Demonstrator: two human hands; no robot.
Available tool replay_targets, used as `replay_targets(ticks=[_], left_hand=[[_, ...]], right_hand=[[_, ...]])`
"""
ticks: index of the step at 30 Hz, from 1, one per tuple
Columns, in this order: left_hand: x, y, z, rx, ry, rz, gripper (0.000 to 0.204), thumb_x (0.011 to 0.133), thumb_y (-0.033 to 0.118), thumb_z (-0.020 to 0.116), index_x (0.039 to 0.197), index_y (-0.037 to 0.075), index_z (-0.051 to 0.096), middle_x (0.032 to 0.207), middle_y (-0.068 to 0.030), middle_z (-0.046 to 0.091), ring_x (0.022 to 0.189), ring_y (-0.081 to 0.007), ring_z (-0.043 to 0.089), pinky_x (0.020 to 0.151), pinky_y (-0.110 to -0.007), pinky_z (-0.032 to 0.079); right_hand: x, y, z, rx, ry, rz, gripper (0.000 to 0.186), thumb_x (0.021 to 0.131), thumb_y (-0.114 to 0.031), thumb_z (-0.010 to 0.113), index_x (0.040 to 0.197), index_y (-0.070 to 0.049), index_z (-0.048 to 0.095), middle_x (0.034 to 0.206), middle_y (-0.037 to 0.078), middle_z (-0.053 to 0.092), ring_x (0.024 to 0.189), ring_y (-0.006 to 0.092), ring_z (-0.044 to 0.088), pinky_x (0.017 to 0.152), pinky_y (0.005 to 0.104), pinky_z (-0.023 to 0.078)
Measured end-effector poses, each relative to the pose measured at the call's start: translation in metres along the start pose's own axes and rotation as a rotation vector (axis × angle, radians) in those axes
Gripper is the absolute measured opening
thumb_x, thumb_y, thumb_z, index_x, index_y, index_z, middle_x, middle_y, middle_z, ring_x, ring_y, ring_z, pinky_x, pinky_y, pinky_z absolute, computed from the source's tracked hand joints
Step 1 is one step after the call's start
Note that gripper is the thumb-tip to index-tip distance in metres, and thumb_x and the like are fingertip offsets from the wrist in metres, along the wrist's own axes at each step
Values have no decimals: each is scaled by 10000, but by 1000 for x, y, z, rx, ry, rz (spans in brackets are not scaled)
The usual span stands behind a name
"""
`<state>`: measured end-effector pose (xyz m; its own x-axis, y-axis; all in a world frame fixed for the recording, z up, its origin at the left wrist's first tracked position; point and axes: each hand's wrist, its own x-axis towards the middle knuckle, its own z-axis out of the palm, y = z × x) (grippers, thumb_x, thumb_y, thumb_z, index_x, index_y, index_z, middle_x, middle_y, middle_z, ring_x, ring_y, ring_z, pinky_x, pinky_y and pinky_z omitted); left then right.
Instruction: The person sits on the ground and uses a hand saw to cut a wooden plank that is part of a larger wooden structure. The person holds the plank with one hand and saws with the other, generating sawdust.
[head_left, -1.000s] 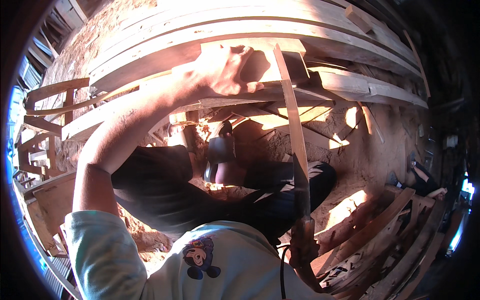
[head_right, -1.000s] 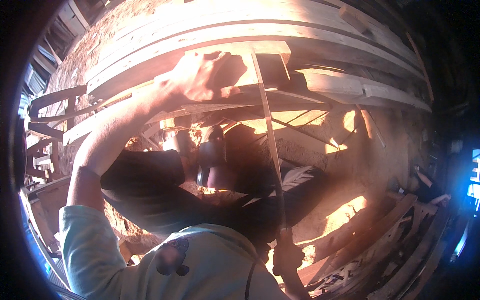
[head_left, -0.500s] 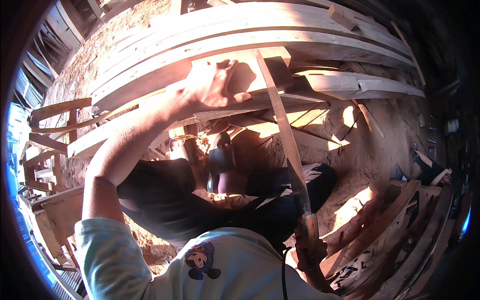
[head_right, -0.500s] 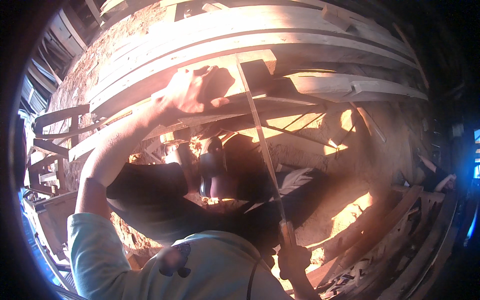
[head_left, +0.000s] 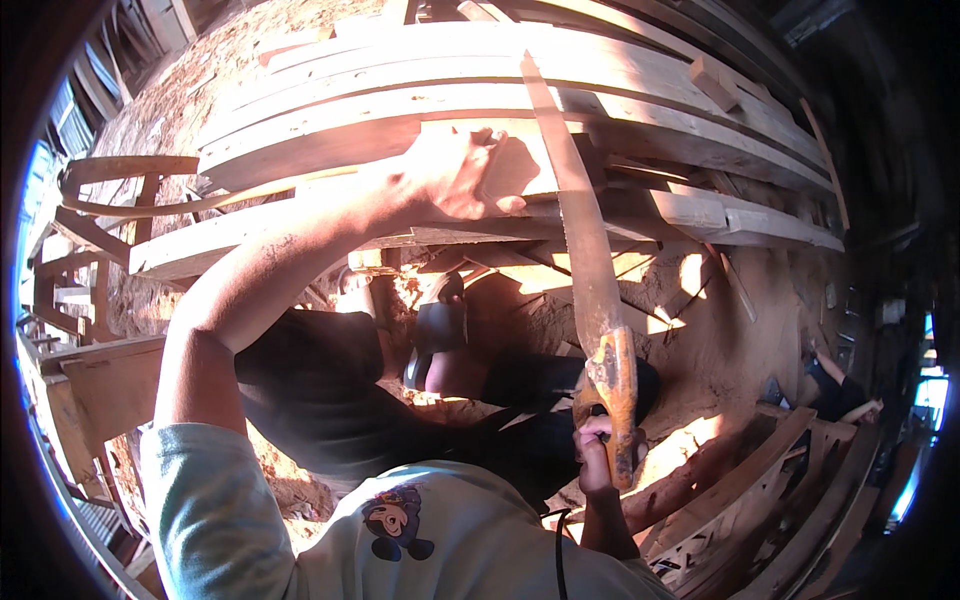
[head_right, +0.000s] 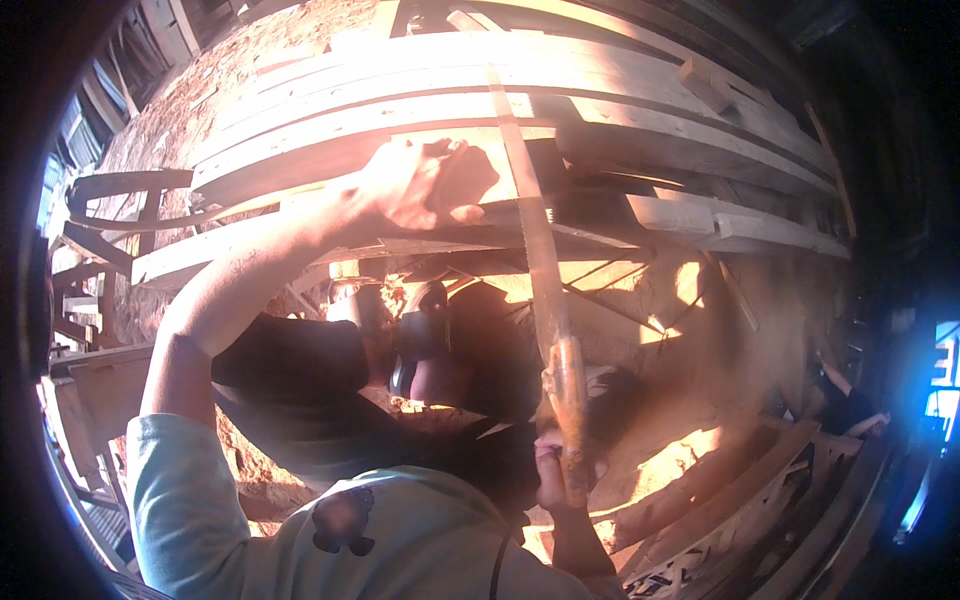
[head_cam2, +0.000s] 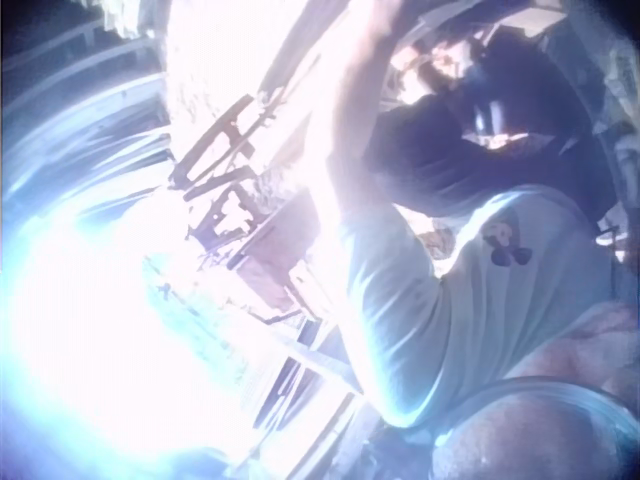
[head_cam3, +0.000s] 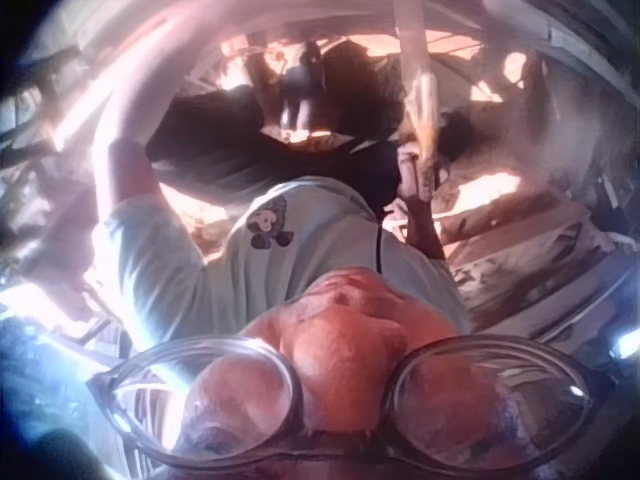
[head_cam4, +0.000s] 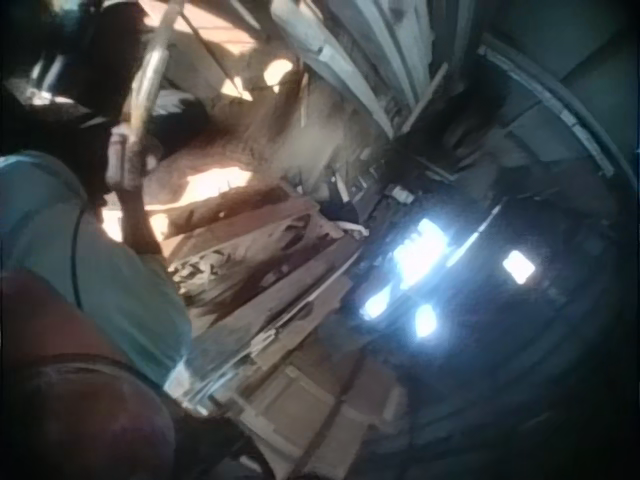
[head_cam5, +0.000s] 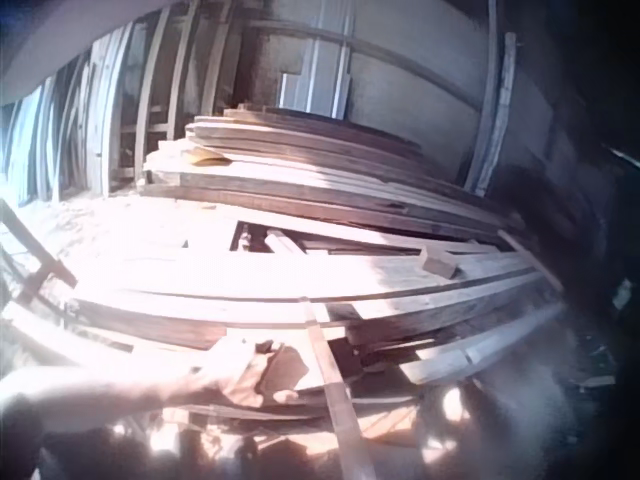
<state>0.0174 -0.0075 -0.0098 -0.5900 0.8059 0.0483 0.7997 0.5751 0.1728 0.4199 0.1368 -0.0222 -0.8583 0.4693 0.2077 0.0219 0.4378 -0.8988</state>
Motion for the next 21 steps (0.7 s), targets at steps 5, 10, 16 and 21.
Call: replay_targets(ticks=[5, 10, 16, 21], left_hand=[[-3, 9, 3, 8, 10, 81, 989, 871, 736, 601, 1402, -90, 491, 1211, -297, 636, 1016, -441, 676, 887, -540, 544], [-4, 11, -13, -60, -10, 51, 931, 872, 722, 600, 1326, -90, 564, 1178, -337, 647, 935, -446, 705, 840, -529, 576], [3, 6, 12, -107, -73, 123, 906, 839, 743, 612, 1149, -105, 688, 1288, -286, 641, 931, -437, 709, 725, -503, 601], [-20, -7, 42, 61, 630, 277, 932, 831, 767, 596, 1206, -82, 678, 879, -200, 618, 678, -322, 584, 596, -430, 496]], right_hand=[[26, 11, 8, 176, 42, 139, 67, 834, -5, 632, 878, -15, 681, 770, 79, 675, 641, 154, 629, 610, 290, 502], [87, 18, 37, -355, 5, -469, 167, 882, -25, 657, 1039, 8, 611, 899, 111, 651, 724, 190, 645, 668, 318, 528], [105, 2, 46, 274, 193, -36, 43, 895, -43, 639, 891, -23, 677, 758, 51, 641, 617, 144, 597, 555, 286, 466], [99, 38, 68, 393, 249, 134, 131, 839, -135, 631, 942, -59, 658, 733, 27, 543, 562, 125, 476, 523, 263, 362]])
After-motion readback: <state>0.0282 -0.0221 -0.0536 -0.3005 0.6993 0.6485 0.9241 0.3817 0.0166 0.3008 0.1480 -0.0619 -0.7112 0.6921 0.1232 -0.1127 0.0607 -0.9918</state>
